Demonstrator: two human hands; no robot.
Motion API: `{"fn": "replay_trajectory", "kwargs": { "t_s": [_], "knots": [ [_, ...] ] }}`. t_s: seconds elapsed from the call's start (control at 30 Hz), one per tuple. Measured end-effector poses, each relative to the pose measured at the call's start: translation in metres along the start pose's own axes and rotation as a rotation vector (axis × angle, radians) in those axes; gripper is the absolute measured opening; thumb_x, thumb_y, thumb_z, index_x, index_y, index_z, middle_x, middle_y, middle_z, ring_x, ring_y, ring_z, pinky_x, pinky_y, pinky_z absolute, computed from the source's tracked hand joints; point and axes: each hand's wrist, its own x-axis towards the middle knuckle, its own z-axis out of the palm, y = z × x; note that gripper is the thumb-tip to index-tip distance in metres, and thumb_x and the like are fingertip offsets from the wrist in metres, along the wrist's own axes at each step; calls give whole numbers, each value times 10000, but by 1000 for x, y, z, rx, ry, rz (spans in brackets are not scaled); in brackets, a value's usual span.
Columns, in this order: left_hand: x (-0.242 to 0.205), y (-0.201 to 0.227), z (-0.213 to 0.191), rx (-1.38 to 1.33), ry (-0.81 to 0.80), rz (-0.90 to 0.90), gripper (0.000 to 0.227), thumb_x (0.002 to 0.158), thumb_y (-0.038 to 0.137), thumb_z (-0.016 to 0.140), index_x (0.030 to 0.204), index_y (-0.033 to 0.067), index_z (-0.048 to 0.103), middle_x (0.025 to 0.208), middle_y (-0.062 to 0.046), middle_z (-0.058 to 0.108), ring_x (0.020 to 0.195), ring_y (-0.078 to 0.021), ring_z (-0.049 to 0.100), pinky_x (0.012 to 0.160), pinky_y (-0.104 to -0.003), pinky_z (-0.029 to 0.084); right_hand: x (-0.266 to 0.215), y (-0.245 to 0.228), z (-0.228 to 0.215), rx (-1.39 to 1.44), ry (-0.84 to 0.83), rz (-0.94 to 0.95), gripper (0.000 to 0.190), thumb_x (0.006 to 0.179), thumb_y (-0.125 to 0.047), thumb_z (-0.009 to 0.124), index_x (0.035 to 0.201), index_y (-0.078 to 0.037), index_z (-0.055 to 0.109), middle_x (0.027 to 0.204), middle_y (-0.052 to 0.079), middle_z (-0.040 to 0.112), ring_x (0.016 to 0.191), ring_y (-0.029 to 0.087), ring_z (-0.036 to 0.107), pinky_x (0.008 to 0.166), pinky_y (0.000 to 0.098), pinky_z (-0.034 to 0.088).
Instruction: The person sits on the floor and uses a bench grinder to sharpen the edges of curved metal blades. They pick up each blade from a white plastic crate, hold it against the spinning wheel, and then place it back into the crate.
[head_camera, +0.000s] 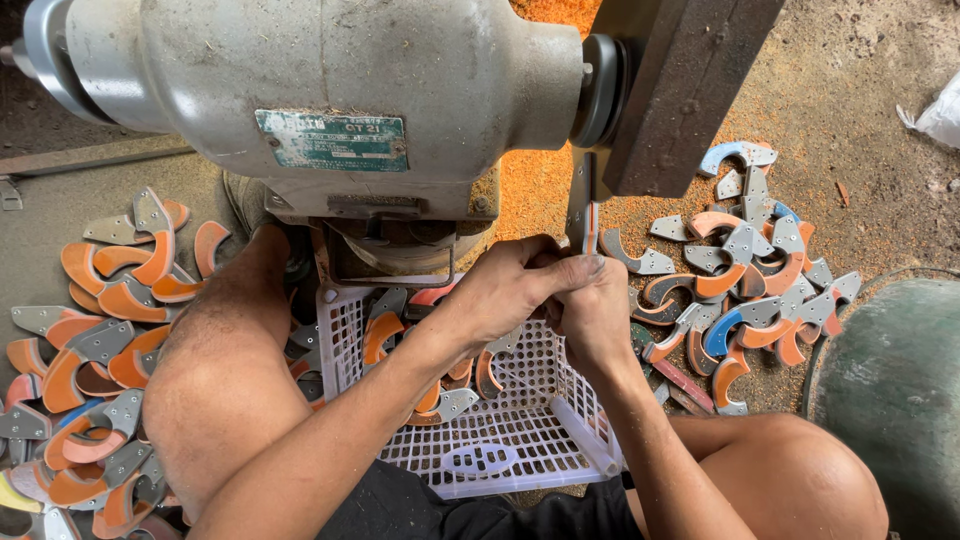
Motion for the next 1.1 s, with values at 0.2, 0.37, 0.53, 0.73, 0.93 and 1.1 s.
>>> {"fn": "replay_trajectory", "kwargs": {
  "t_s": [0.2,0.37,0.53,0.73,0.93,1.1],
  "knots": [
    [5,3,-1,-52,14,5,640,830,578,713,952,-50,718,800,-101,711,681,-154,679,593,-294,561,4,-6,3,-43,30,-1,340,937,-75,554,599,-32,561,514,4,490,415,75,416,365,261,302],
    [8,5,-3,-21,17,-5,606,835,574,707,916,-27,726,769,-85,717,655,-142,682,576,-279,559,6,-11,6,-38,27,-5,323,931,-74,559,611,-33,562,528,2,487,430,72,415,377,257,308],
    [11,5,-5,14,27,-1,652,839,630,691,873,-20,727,712,-66,669,619,-121,624,532,-268,510,10,-15,7,-68,32,30,319,935,-81,538,620,-41,568,528,2,490,426,75,430,379,259,340],
    [16,5,-7,39,32,-26,685,812,677,666,864,-3,733,672,-61,673,579,-115,647,491,-255,525,15,-19,9,-89,26,32,311,922,-47,518,614,-32,556,523,13,496,426,86,448,379,263,361],
    [17,8,-8,27,30,-2,687,807,680,658,860,-1,732,680,-71,702,583,-118,683,489,-245,548,17,-19,8,-28,6,31,320,943,-38,516,624,-43,540,542,5,488,444,77,436,395,260,353],
    [18,10,-9,43,31,-4,674,810,671,658,841,1,728,662,-70,692,559,-120,667,469,-244,533,20,-20,8,-1,-9,18,299,930,-29,518,632,-44,533,555,4,484,455,73,427,400,263,343]
  ]
}}
